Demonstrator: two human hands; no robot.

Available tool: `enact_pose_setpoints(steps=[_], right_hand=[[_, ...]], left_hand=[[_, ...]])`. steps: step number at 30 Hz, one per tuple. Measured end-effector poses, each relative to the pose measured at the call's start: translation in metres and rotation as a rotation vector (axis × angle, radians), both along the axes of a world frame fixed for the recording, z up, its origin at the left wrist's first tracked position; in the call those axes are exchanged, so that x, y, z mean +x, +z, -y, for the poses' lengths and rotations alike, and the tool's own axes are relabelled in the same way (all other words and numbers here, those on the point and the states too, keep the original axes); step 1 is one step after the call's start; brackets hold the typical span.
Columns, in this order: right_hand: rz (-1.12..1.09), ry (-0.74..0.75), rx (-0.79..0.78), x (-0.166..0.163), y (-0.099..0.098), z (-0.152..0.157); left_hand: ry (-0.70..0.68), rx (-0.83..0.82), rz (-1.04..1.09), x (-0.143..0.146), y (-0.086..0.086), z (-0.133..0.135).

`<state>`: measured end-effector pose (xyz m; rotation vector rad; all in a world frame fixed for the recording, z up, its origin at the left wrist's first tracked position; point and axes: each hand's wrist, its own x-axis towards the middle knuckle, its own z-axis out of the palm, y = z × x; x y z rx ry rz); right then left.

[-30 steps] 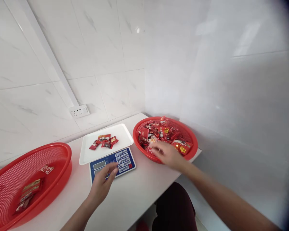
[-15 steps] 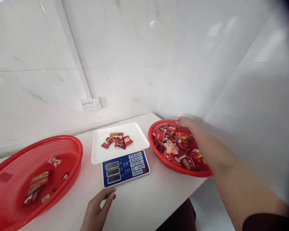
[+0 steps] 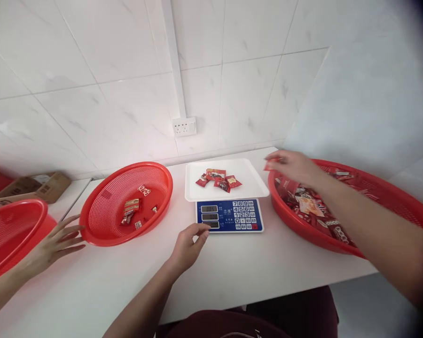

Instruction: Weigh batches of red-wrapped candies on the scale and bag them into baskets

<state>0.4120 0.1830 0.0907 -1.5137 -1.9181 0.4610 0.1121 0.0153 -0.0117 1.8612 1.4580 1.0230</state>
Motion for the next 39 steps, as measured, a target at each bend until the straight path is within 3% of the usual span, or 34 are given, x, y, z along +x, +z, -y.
enact_pose_setpoints(steps=[4, 7, 11, 17, 22, 25, 29, 33, 36, 39], right_hand=[[-0.048, 0.317, -0.018, -0.085, -0.024, 0.001], [-0.019, 0.326, -0.057, -0.118, -0.039, -0.008], [0.151, 0.294, 0.064, -0.133, -0.049, -0.016], [0.264, 0.289, 0.074, -0.119, -0.056, 0.002], [0.035, 0.073, 0.178, -0.083, -0.062, 0.063], [-0.093, -0.005, 0.186, -0.063, -0.081, 0.103], [-0.102, -0.065, 0.081, -0.044, -0.123, 0.135], [-0.249, -0.166, -0.138, -0.034, -0.160, 0.139], [-0.440, -0.134, -0.295, -0.033, -0.171, 0.132], [-0.563, -0.089, -0.352, -0.037, -0.169, 0.126]], left_hand=[[-0.031, 0.048, -0.029, -0.006, 0.005, 0.002], [-0.034, 0.049, -0.047, -0.018, 0.004, 0.011], [0.047, 0.006, -0.066, -0.039, -0.001, 0.027], [0.130, -0.033, -0.091, -0.056, 0.000, 0.038], [0.124, -0.054, -0.113, -0.059, 0.003, 0.034], [0.112, -0.119, -0.135, -0.057, -0.001, 0.030], [0.083, -0.275, -0.110, -0.046, -0.014, 0.021], [0.033, -0.374, 0.051, -0.029, -0.027, 0.008], [0.023, -0.399, 0.137, -0.016, -0.031, -0.001], [0.026, -0.386, 0.174, -0.007, -0.032, -0.005]])
